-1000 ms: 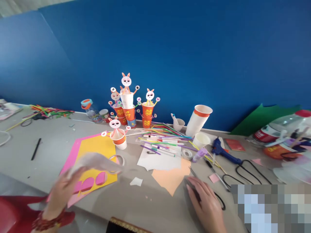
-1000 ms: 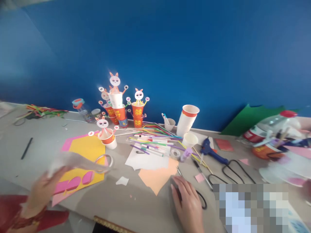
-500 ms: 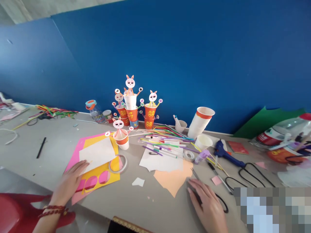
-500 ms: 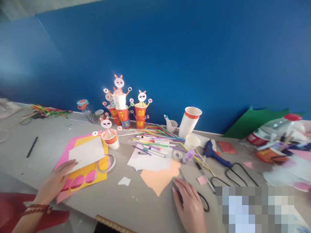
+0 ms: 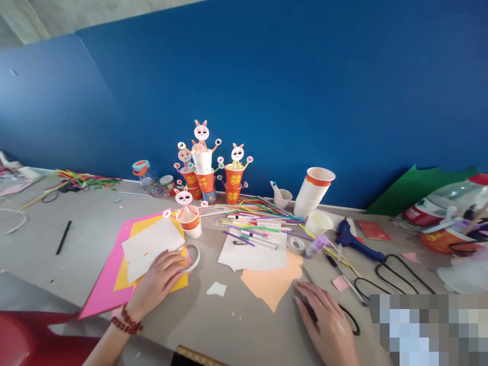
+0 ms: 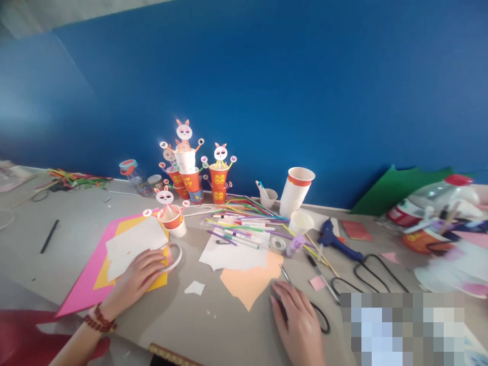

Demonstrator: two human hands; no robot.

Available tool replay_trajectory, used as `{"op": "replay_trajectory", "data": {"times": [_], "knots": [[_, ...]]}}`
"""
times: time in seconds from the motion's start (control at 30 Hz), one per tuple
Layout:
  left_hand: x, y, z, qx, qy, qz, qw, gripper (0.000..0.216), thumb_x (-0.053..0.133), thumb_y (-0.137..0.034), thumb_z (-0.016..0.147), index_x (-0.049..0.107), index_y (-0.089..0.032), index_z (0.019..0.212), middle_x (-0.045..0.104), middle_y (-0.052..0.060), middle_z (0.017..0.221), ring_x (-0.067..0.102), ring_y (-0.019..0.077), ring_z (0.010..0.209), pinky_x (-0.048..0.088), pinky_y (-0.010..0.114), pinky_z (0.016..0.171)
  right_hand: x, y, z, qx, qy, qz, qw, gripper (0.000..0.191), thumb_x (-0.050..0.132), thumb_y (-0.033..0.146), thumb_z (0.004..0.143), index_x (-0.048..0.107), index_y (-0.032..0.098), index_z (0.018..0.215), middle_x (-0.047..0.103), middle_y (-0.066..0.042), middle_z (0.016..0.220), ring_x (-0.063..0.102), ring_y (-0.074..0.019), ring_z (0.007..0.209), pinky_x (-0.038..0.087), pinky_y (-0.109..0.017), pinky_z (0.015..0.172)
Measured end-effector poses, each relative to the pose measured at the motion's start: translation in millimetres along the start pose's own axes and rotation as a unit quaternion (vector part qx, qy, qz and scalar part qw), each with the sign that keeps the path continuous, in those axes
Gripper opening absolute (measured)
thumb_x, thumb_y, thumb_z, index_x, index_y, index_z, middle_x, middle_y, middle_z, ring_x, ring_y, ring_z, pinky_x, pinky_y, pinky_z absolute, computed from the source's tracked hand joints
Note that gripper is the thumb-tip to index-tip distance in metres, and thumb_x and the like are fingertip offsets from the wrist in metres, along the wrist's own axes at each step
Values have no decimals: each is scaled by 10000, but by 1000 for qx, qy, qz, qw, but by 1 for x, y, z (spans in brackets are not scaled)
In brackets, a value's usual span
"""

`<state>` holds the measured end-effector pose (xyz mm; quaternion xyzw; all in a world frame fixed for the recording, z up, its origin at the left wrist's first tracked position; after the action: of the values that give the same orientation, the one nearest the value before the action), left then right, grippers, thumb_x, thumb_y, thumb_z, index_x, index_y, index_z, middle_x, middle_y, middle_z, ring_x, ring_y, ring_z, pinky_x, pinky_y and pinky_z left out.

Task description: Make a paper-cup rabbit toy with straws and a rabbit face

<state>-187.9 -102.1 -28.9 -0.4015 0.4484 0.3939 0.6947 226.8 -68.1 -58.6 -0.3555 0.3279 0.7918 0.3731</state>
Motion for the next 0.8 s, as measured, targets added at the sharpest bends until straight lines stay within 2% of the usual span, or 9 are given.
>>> {"op": "replay_trajectory", "data": {"times": [0.13, 0.23, 0.27, 0.37, 0.47, 0.57, 0.63, 0.7, 0.8], "knots": [[-18, 26, -26, -59, 2, -86, 995, 272, 484, -279, 945, 601, -284, 1190, 666, 22, 1259, 620, 207, 1170, 531, 306, 972, 0, 0, 1, 11, 7, 4, 1000, 286, 447, 362, 974, 666, 201, 1063, 723, -81, 1072, 684, -250, 959, 537, -382, 820], [-36, 70, -46, -155, -120, -8, 981, 247, 467, -341, 942, 605, -245, 1124, 680, 65, 1202, 614, 255, 1169, 500, 396, 1012, 0, 1, 2, 27, 18, 7, 999, 277, 449, 345, 975, 669, 201, 1063, 717, -85, 1082, 679, -254, 969, 533, -393, 834], [-36, 82, -48, -170, -130, 30, 976, 263, 464, -364, 936, 617, -228, 1100, 689, 82, 1167, 621, 275, 1153, 480, 434, 1030, 0, 1, 2, 31, 23, 11, 999, 273, 451, 336, 975, 668, 201, 1068, 714, -87, 1090, 676, -255, 977, 530, -396, 845], [-14, 100, -45, -142, -41, 76, 986, 297, 445, -367, 913, 663, -229, 1060, 700, 81, 1133, 656, 281, 1087, 540, 405, 943, -1, 3, 3, 42, 37, 25, 998, 251, 463, 303, 973, 662, 201, 1086, 707, -89, 1110, 664, -252, 1001, 523, -394, 866], [-2, 99, -40, -116, -19, 85, 989, 348, 407, -324, 929, 611, -232, 1195, 659, 90, 1233, 632, 284, 1137, 522, 429, 975, -3, 4, 4, 58, 43, 35, 997, 235, 472, 275, 968, 657, 204, 1094, 704, -88, 1116, 658, -248, 1011, 525, -388, 870], [-7, 73, -25, -108, -79, 84, 987, 308, 465, -316, 924, 589, -214, 1187, 669, 122, 1188, 624, 311, 1122, 473, 502, 1017, -4, 5, 4, 65, 40, 37, 996, 228, 469, 255, 965, 656, 206, 1085, 704, -88, 1110, 659, -248, 1000, 530, -385, 855], [-10, 37, -3, -66, -128, 27, 989, 285, 463, -295, 937, 591, -205, 1175, 651, 130, 1227, 586, 300, 1193, 467, 478, 1036, -4, 5, 4, 63, 41, 34, 997, 226, 468, 250, 965, 656, 204, 1082, 703, -89, 1111, 658, -250, 994, 530, -387, 850], [3, -8, 29, 8, -70, -29, 997, 301, 444, -261, 950, 592, -230, 1210, 646, 100, 1265, 583, 264, 1209, 483, 426, 1034, -3, 6, 4, 59, 43, 29, 997, 222, 473, 252, 965, 656, 202, 1079, 699, -91, 1119, 656, -253, 993, 529, -392, 852], [33, -66, 76, 137, 35, -47, 989, 342, 460, -245, 948, 592, -257, 1264, 620, 81, 1329, 546, 262, 1258, 436, 446, 1085, -3, 8, 5, 51, 42, 22, 998, 217, 485, 252, 958, 656, 202, 1081, 694, -95, 1130, 655, -255, 994, 532, -393, 852]]}}
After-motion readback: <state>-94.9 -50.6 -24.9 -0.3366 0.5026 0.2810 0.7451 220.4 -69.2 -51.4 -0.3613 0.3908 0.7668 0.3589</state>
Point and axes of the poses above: each hand's wrist, its own z-axis towards the middle knuckle, its own x-axis out of the palm, y = z × x, the point moved 5 cm from there along z, towards the middle knuckle
